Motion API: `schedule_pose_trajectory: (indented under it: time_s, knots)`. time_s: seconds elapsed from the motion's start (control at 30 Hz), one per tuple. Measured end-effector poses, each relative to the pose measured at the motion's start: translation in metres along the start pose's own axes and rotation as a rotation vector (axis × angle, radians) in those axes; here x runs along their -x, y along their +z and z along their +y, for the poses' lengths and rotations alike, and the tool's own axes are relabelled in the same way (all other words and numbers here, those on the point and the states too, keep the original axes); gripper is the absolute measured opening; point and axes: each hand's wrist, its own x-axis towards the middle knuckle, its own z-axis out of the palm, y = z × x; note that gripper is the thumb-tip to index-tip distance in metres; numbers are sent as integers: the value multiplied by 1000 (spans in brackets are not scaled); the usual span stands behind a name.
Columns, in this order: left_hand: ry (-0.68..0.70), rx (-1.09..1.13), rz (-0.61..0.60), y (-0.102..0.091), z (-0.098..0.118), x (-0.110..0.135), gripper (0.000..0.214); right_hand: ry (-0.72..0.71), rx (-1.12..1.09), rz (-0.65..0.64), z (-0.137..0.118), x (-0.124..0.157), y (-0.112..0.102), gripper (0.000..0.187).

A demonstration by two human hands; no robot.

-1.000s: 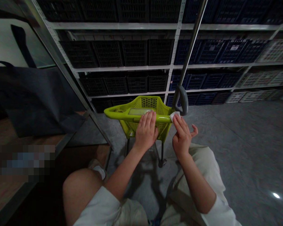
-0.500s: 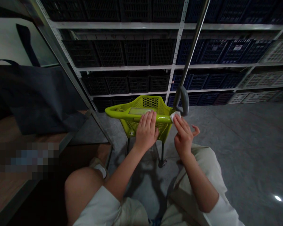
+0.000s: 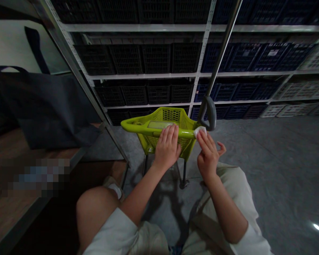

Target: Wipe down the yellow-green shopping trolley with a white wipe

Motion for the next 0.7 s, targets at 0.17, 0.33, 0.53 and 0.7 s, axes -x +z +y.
schedule_pose_trajectory:
  time_s: [0.17, 0.33, 0.53, 0.7]
  knots:
    - [-10, -17, 8, 2, 4, -1, 71, 110, 35, -25, -15, -3, 0, 76]
    - [-35, -29, 21, 7, 1, -2, 73, 123, 61, -121, -37, -7, -2, 80]
    - [-22, -36, 52, 9, -3, -1, 68, 38, 4, -141, -49, -18, 10, 68]
    - [-5, -49, 61, 7, -5, 0, 60, -44, -6, -225, -54, -27, 15, 63]
